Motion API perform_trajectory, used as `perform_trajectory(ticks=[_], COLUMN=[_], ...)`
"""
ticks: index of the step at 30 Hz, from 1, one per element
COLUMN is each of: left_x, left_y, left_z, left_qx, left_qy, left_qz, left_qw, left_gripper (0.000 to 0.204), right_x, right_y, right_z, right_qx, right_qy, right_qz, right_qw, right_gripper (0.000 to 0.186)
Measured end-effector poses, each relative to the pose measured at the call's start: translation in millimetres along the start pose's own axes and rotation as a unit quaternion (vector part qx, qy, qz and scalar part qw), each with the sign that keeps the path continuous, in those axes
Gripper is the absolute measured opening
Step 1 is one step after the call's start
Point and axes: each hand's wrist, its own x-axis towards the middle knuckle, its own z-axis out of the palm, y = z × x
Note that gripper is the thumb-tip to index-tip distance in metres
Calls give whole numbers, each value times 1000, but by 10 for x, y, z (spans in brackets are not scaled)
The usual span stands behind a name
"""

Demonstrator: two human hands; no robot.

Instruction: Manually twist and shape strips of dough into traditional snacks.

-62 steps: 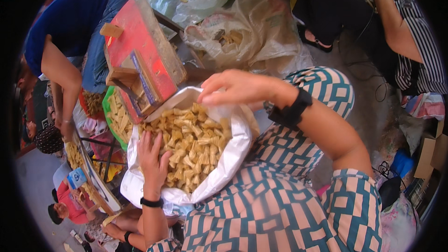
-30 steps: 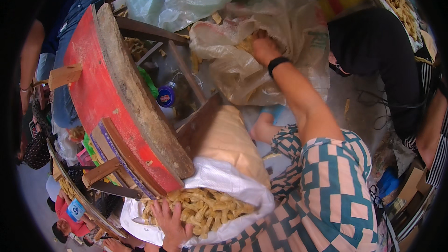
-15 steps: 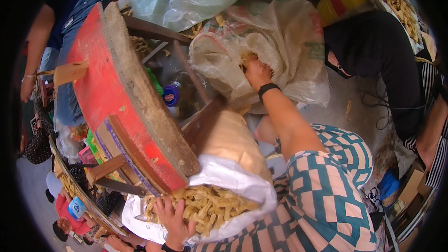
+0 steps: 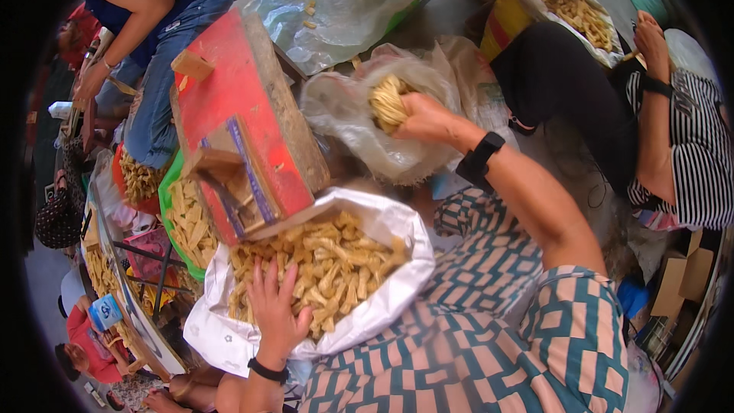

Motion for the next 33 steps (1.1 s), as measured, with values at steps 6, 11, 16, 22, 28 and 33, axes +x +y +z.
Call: perform_trajectory(ticks=[6,11,16,22,28,33], left_x=[-49,-102,-39,-136,-98,-57], left_y=[-33,14,41,-34,0,19], left_z=[4,-58,-51,3,-41,-55], left_qx=[0,-8,-15,-26,-21,-19], left_qy=[26,29,44,38,37,44], left_qz=[16,6,24,1,2,18], left_qw=[1000,1000,999,999,999,999], left_gripper=[79,79,76,77,75,75], right_x=[-494,-688,-440,-923,-490,-311], right_y=[-1509,-1277,-639,-2217,-1391,-384], right_z=[-496,-253,-146,-617,-542,-121], right_qx=[78,162,206,69,-126,-137], right_qy=[32,42,144,143,175,94], right_qz=[-114,-106,5,-176,-191,35], right_qw=[990,980,968,972,958,985], right_gripper=[25,23,18,17,19,38])
